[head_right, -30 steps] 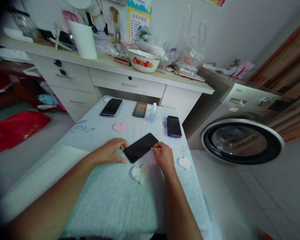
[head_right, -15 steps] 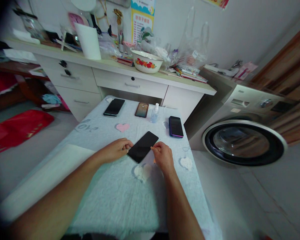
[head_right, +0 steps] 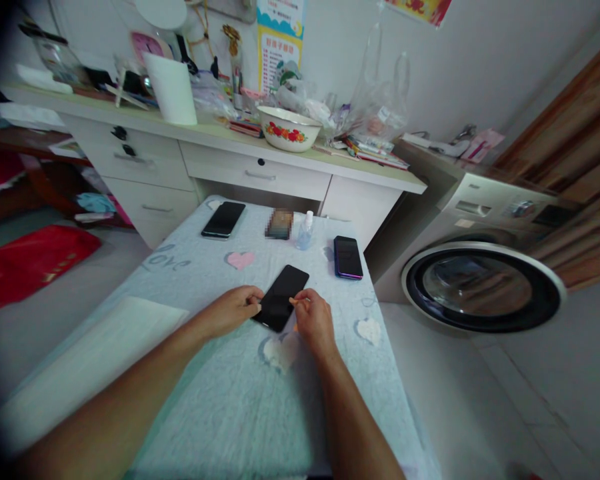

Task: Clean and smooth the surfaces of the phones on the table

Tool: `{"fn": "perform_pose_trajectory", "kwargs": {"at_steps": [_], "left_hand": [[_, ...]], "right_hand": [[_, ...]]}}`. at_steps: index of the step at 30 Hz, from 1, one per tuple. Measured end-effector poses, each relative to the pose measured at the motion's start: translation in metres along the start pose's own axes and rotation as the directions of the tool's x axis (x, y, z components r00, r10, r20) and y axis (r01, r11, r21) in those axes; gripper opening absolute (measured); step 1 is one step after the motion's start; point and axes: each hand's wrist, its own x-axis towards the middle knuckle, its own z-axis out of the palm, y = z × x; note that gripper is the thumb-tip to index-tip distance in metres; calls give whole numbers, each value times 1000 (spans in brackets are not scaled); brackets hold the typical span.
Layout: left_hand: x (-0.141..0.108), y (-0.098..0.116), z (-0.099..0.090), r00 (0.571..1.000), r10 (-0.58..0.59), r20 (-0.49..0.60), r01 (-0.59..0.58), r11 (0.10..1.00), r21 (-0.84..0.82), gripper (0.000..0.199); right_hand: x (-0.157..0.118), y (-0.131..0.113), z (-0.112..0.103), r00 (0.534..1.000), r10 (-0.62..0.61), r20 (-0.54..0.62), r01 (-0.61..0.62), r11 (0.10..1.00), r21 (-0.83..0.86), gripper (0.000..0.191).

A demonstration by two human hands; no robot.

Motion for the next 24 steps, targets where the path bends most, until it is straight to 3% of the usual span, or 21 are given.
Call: {"fn": "perform_pose_trajectory", "kwargs": {"at_steps": [12,17,24], "left_hand": [[5,2,7,999,12,-29,-14,997,-78,18],[13,7,12,990,-135,-31,125,969,-215,21],[15,12,15,976,-206,-74,173,932,-318,18]], "right_hand": [[5,6,5,992,128,21,-128,937,324,21],[3,-3,3,970,235,54,-234,863,448,24],[3,-6,3,963,268,22,-242,828,506,26]]}}
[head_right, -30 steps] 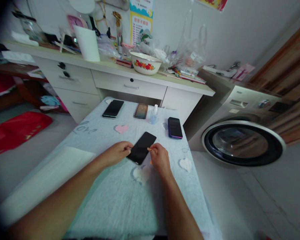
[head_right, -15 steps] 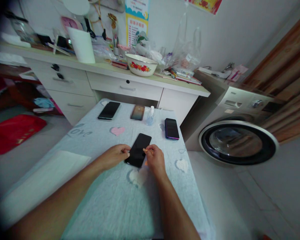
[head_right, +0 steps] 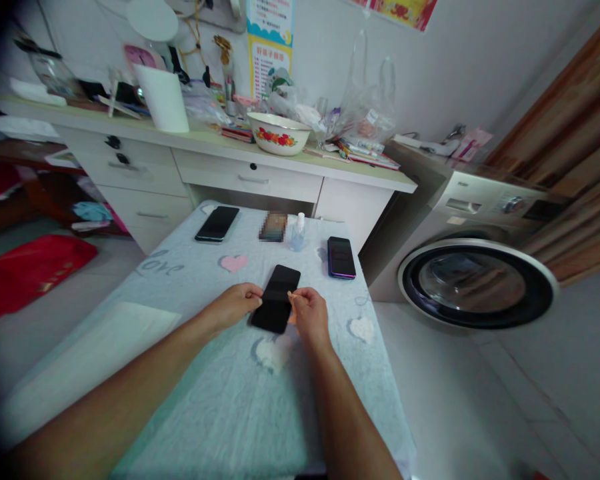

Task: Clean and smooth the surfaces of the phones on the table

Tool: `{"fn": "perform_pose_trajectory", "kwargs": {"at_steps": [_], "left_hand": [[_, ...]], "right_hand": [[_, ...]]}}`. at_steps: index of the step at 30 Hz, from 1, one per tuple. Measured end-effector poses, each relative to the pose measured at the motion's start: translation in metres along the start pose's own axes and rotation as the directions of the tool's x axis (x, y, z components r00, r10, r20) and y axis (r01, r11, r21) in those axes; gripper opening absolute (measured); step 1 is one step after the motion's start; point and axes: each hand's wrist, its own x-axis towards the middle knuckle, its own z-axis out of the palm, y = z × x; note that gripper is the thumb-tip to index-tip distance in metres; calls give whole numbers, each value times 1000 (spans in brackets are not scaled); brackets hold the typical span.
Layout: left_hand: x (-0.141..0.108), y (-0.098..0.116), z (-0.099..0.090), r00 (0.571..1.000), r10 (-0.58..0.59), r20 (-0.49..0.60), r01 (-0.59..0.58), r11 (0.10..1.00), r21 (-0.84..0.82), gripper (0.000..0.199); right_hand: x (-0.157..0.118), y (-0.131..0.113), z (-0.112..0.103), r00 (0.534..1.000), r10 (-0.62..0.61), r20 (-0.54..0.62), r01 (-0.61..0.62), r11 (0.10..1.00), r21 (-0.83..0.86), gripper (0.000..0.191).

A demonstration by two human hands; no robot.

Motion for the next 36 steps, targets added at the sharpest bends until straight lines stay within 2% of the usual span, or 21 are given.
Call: {"fn": "perform_pose_trajectory", "kwargs": {"at_steps": [7,12,18,23,29,36], "left_hand": [[0,-3,5,999,-6,-43,-2,981,-196,16],[-4,0,5,997,-36,-69,14,953,-302,26],[-16,4,2,995,-92,29,96,933,-347,36],[-21,-2,5,993,-93,73,116,879,-463,38],[-28,-7,16,990,-56,133,122,819,-561,40],[-39,-2,34,988,-15,157,102,821,-561,36]], "right_hand": [[2,1,-1,999,33,0,-33,998,55,23],[4,2,-3,998,56,22,-58,993,104,26],[7,1,-7,996,81,31,-85,982,169,24],[6,-9,-8,997,79,17,-81,961,263,21],[3,-15,-15,988,144,50,-152,906,394,20],[-12,-1,-28,988,149,50,-157,912,380,20]]}}
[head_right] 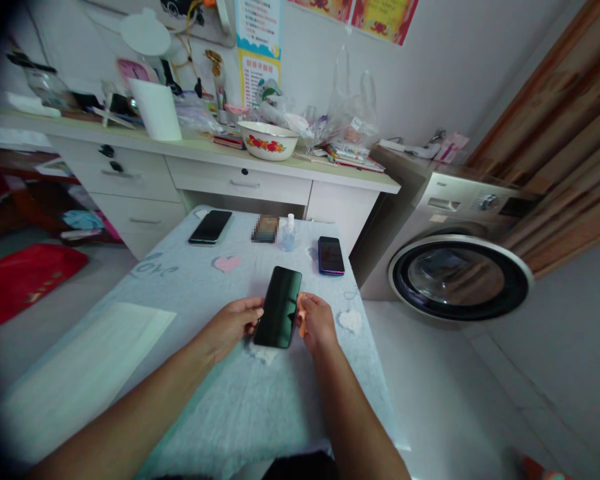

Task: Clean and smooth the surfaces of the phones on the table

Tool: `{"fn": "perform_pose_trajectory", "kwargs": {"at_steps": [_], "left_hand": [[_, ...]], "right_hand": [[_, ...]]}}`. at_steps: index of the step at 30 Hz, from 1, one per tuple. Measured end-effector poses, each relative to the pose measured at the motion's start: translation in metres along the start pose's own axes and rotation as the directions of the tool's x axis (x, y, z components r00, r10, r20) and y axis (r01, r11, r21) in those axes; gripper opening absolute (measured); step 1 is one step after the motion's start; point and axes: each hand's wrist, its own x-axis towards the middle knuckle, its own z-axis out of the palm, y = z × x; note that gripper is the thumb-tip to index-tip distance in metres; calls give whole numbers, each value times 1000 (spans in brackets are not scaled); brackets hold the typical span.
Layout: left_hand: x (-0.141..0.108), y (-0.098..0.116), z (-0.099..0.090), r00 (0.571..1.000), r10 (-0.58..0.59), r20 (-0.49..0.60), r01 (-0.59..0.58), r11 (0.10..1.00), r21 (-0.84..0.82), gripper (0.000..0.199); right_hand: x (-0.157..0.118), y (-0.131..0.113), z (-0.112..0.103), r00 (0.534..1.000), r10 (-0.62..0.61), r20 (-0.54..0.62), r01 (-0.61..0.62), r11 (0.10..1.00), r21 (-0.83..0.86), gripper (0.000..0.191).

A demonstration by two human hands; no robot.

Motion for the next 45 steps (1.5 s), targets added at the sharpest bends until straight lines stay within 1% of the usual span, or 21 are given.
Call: {"fn": "perform_pose_trajectory", "kwargs": {"at_steps": [3,5,10,12,15,18,19,20,23,25,27,29,32,37,41,45], "left_hand": [[-1,-3,5,1000,-11,-1,11,1000,-18,37],[-1,-5,7,1000,-20,3,20,999,-45,36],[-2,-7,17,1000,-30,-5,29,997,-78,32],[-3,-4,26,999,-22,-23,20,998,-62,31],[-4,2,45,999,14,-44,-16,999,-45,32],[-3,7,67,999,23,-47,-23,1000,1,29],[-1,8,73,999,13,-47,-13,1000,20,28],[0,9,79,999,0,-53,2,999,39,27],[3,10,93,998,-40,-39,44,993,109,28],[6,10,101,998,-57,-25,60,986,157,32],[9,9,107,997,-73,-4,73,979,189,37],[13,9,112,996,-85,30,77,974,214,38],[20,7,119,993,-106,43,93,968,232,40],[31,6,125,988,-139,62,115,949,294,30],[35,6,129,984,-164,63,135,937,323,22],[36,9,131,980,-188,60,157,928,337,20]], "right_hand": [[-8,1,-6,999,-43,5,43,997,-68,31],[-13,-1,-11,999,-39,10,40,994,-98,35],[-23,-3,-23,1000,-3,21,6,994,-106,37],[-25,-2,-30,1000,-18,5,18,989,-145,37],[-24,-1,-42,997,-62,-53,49,977,-208,39],[-20,-3,-57,986,-155,-53,143,972,-188,37],[-17,-5,-62,984,-172,-54,157,965,-208,37],[-15,-7,-68,980,-180,-80,157,958,-239,37],[-10,-15,-83,979,-176,-100,137,940,-311,37],[-7,-21,-91,976,-180,-126,122,921,-370,39],[-5,-27,-98,978,-166,-123,101,904,-416,39],[-2,-31,-103,980,-164,-115,90,872,-481,39],[3,-37,-110,978,-180,-109,81,800,-595,38],[15,-43,-119,971,-221,-96,90,704,-704,38],[23,-48,-122,968,-236,-86,74,594,-801,36],[30,-51,-124,965,-249,-78,56,492,-869,33]]}}
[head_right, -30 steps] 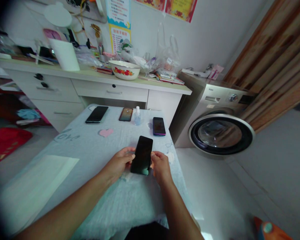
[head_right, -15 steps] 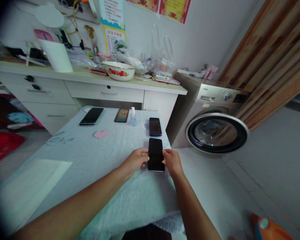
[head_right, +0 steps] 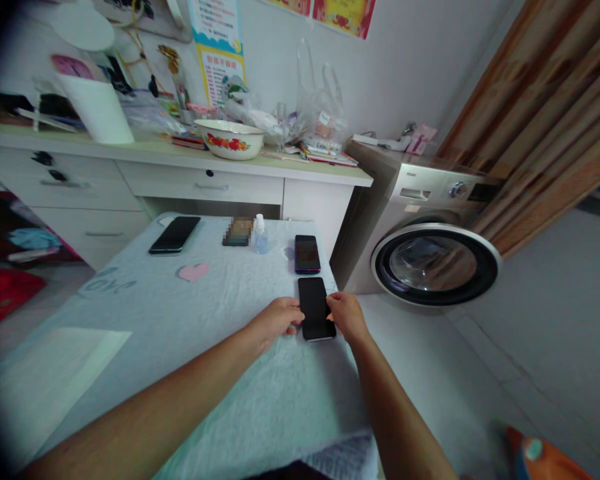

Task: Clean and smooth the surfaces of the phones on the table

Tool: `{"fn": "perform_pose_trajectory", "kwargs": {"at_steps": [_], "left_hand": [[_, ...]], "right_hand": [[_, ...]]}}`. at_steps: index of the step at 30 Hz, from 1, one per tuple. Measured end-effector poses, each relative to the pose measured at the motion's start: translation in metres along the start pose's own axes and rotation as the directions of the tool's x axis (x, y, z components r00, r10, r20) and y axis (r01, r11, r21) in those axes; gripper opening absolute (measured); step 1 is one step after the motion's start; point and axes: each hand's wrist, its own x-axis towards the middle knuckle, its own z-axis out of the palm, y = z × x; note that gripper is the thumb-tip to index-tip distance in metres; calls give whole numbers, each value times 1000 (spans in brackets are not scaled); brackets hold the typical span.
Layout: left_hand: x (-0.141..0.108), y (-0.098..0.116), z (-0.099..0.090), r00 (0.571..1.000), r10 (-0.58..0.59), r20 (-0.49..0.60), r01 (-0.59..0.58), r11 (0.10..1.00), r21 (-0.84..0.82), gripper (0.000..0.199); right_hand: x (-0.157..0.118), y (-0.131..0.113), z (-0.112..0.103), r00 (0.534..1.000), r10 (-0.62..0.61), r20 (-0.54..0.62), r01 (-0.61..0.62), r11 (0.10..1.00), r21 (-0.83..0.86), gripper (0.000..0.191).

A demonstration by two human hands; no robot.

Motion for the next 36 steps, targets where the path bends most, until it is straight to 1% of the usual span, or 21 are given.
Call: {"fn": "perform_pose_trajectory", "kwargs": {"at_steps": [2,5,10,13,17,20,25,31,36], "left_hand": [[1,2,0,1000,-11,-1,11,1000,11,20],[2,3,1,1000,-3,-14,3,1000,19,19],[5,3,3,999,25,-29,-24,999,38,10],[6,3,4,999,31,-36,-28,998,60,8],[9,0,5,997,71,-39,-65,988,139,10],[11,-3,6,995,92,-41,-84,983,166,14],[12,-6,6,990,130,-55,-119,978,173,16],[10,-9,7,990,126,-55,-119,985,122,18],[5,-7,7,993,115,-41,-110,987,114,19]], "right_hand": [[2,0,0,1000,-6,-5,6,999,-46,32],[4,0,1,999,-30,-18,29,997,-70,30],[7,-2,2,997,-59,-49,54,994,-94,27],[8,-2,2,995,-80,-65,70,988,-138,26],[6,-3,3,992,-105,-68,89,976,-197,27],[3,-7,2,993,-105,-58,89,968,-234,29],[-2,-13,3,993,-96,-75,70,953,-296,29],[-6,-14,4,993,-80,-91,45,940,-338,28],[-9,-18,1,988,-105,-115,52,920,-388,29]]}}
